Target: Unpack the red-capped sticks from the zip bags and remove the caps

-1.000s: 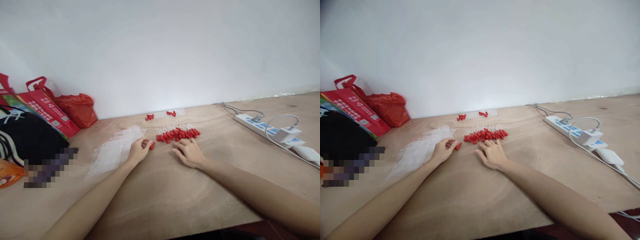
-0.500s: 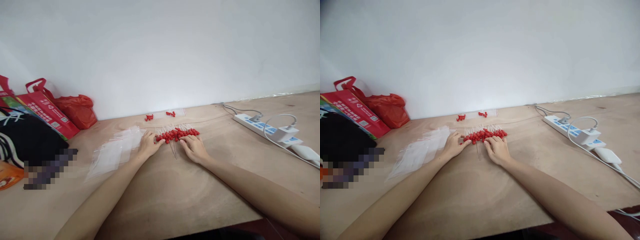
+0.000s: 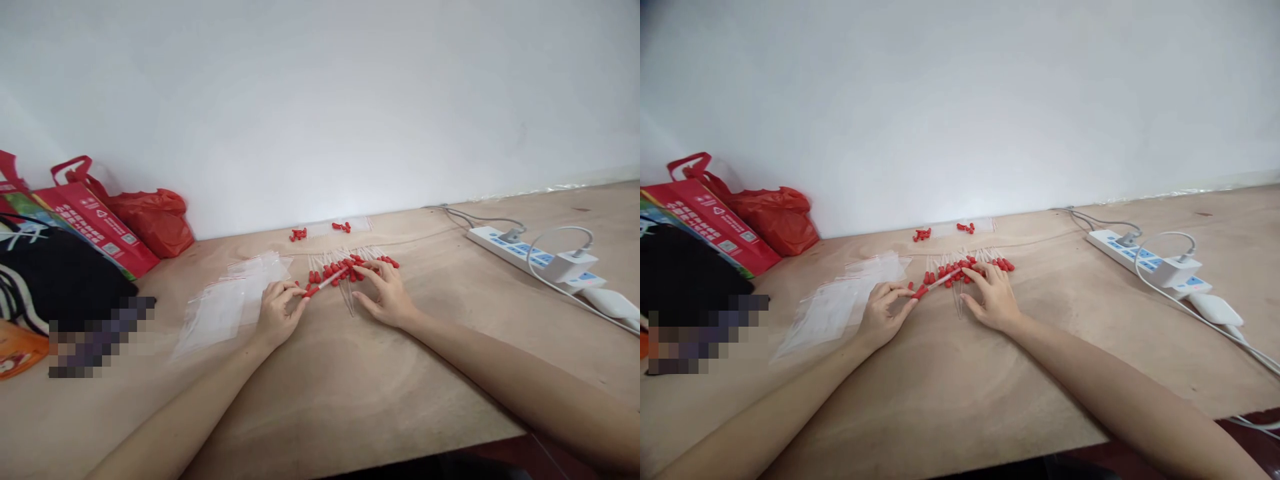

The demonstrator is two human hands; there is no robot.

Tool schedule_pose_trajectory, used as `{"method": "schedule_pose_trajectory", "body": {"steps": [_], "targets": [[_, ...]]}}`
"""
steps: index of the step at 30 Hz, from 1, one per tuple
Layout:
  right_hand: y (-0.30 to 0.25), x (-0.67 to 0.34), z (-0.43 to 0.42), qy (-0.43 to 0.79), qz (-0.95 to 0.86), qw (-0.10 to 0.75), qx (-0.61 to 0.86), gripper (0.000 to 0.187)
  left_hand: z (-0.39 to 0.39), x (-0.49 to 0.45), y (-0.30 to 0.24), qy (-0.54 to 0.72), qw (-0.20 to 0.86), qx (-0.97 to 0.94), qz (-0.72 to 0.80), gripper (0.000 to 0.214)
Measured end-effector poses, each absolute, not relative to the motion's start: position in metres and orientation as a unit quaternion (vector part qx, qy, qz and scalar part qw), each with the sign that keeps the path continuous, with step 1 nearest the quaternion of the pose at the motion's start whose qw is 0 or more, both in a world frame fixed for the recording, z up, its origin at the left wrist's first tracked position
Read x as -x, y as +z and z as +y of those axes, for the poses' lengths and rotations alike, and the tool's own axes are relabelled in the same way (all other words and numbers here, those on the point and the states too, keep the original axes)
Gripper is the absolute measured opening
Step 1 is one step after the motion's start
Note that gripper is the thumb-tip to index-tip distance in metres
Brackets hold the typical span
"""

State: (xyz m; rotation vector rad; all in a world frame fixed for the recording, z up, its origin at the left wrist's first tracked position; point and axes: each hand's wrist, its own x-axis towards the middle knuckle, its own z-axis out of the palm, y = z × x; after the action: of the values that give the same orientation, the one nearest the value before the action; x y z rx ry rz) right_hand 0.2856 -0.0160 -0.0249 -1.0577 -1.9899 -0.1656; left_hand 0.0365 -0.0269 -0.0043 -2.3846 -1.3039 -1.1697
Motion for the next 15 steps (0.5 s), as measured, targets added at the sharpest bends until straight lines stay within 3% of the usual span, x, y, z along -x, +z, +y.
{"method": "schedule_pose_trajectory", "body": {"steps": [3,6,10,15], "targets": [[-0.022,-0.285,-0.019,-0.105,-0.832,0.385,0.385,0.047,-0.033,-0.039,-0.004,-0.358,0.105,0.84,-0.395,0.009],[-0.02,-0.283,-0.021,-0.119,-0.857,0.353,0.356,0.039,-0.034,-0.045,-0.004,-0.354,0.127,0.854,-0.361,0.007],[-0.021,-0.279,-0.02,-0.115,-0.865,0.35,0.341,0.024,-0.035,-0.048,-0.004,-0.366,0.144,0.859,-0.327,0.006],[-0.021,-0.275,-0.02,-0.119,-0.865,0.368,0.319,0.018,-0.037,-0.052,-0.003,-0.347,0.126,0.868,-0.332,0.013]]}}
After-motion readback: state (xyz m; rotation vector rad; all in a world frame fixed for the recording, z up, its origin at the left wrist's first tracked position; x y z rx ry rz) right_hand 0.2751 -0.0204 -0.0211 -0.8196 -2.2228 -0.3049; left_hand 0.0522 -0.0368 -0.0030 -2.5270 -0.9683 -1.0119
